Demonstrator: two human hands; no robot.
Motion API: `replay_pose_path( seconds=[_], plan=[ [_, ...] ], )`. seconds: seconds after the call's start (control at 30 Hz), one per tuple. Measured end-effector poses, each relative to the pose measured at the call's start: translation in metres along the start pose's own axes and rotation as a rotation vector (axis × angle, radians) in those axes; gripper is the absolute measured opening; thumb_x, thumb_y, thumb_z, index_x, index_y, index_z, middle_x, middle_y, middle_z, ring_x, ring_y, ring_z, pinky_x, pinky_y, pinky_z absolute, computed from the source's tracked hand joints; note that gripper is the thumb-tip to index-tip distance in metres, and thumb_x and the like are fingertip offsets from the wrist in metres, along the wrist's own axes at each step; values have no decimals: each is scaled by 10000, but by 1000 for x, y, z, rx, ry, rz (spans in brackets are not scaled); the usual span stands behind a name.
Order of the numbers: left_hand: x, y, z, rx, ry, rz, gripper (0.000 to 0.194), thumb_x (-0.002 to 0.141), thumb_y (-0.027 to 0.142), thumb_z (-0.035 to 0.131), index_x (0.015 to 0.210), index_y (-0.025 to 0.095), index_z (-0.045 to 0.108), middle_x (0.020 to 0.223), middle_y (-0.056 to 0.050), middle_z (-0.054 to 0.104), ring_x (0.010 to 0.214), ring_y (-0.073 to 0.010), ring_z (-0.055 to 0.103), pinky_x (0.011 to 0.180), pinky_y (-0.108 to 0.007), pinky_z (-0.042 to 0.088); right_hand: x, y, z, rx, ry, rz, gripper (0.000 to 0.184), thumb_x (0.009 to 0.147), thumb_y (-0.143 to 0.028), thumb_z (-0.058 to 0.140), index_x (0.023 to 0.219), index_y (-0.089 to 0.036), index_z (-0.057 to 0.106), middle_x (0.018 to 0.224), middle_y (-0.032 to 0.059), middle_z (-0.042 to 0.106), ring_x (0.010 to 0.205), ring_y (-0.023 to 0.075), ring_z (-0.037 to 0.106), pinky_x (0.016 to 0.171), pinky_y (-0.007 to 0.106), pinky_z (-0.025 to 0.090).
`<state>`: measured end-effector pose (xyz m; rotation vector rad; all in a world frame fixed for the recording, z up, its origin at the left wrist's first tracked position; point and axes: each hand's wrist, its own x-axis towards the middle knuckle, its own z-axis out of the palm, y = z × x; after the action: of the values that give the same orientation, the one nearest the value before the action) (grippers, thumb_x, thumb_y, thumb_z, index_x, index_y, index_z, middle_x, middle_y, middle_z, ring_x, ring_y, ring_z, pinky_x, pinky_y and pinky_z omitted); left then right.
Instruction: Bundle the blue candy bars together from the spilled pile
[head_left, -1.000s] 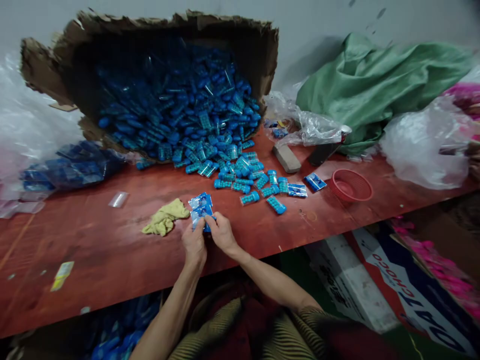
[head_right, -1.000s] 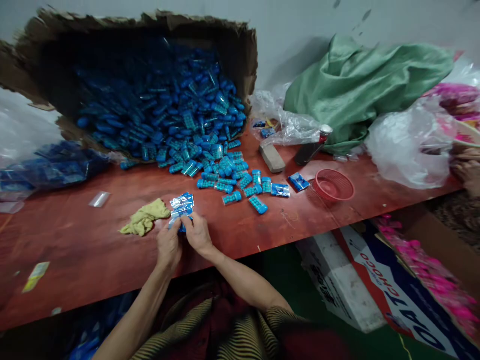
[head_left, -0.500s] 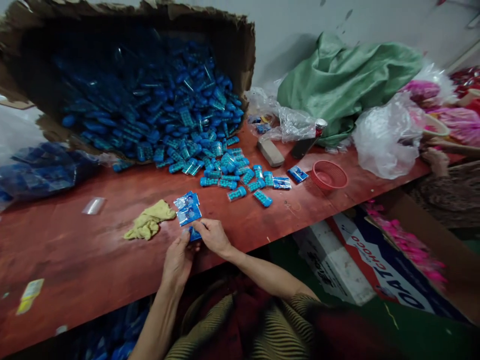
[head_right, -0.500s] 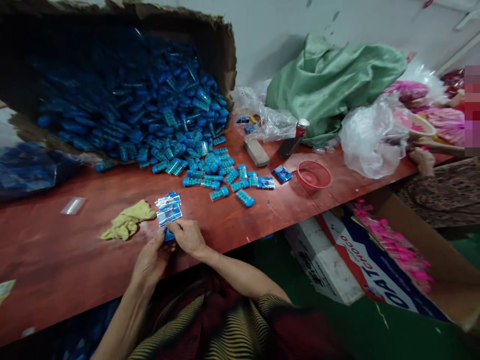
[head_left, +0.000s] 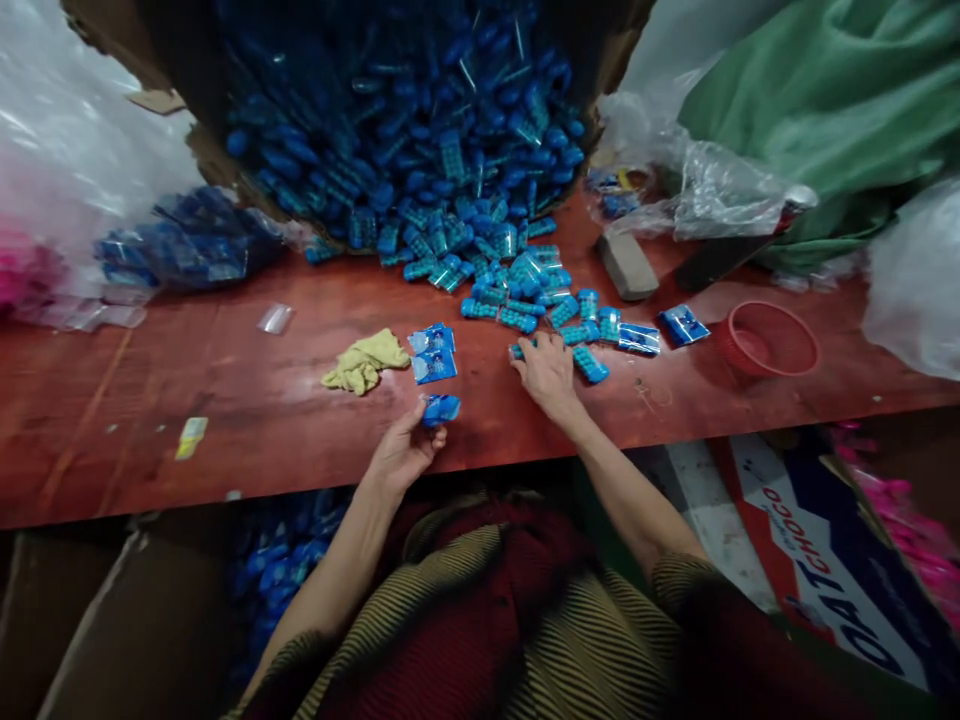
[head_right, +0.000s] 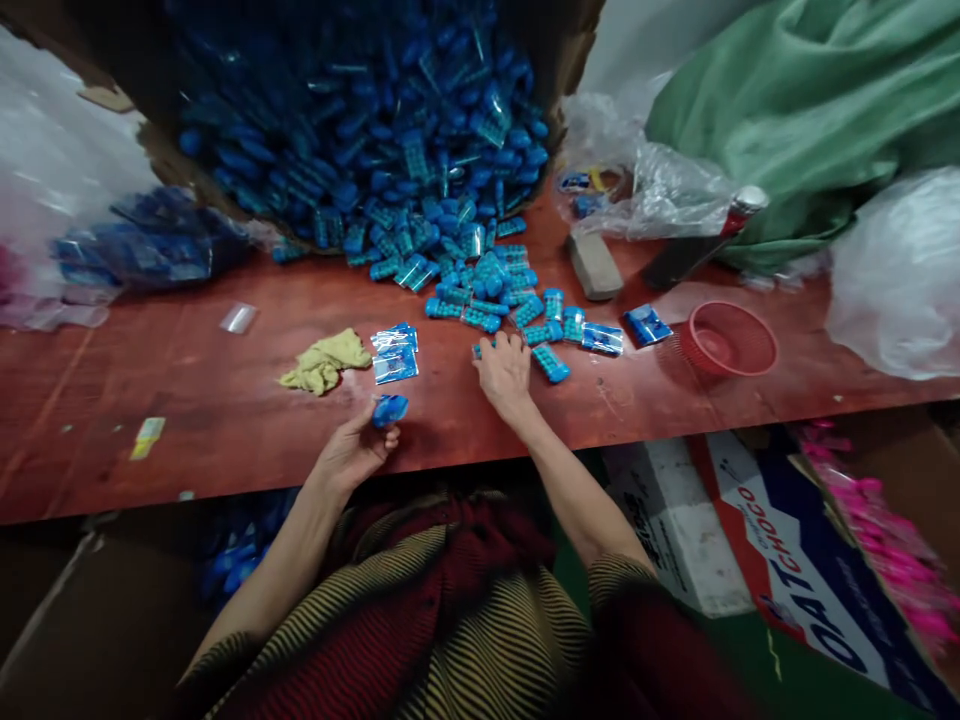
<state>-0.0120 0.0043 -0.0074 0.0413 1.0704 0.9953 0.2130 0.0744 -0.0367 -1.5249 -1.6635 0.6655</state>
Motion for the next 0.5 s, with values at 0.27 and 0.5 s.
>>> replay_pose_path(
  seconds=[0.27, 0.5],
  plan=[
    [3, -1, -7, -18, -73, -15, 77, 774, 224, 641, 782, 179, 578, 563, 12, 537, 454, -96, 483, 398, -195, 381, -28, -41, 7, 24, -113, 15, 311, 723, -252, 660, 1032, -254, 623, 1050, 89, 563, 1128, 331, 454, 999, 569, 322],
    [8, -10, -8, 106, -111, 128, 241, 680, 326, 738, 777, 142, 616, 591, -4, 593, 454, -94, 510, 393, -200, 397, -43, -76, 29, 548, -495, 176, 502, 719, -199, 602, 1213, -198, 518, 1017, 40, 605, 895, 149, 591, 840, 319, 483]
  ],
)
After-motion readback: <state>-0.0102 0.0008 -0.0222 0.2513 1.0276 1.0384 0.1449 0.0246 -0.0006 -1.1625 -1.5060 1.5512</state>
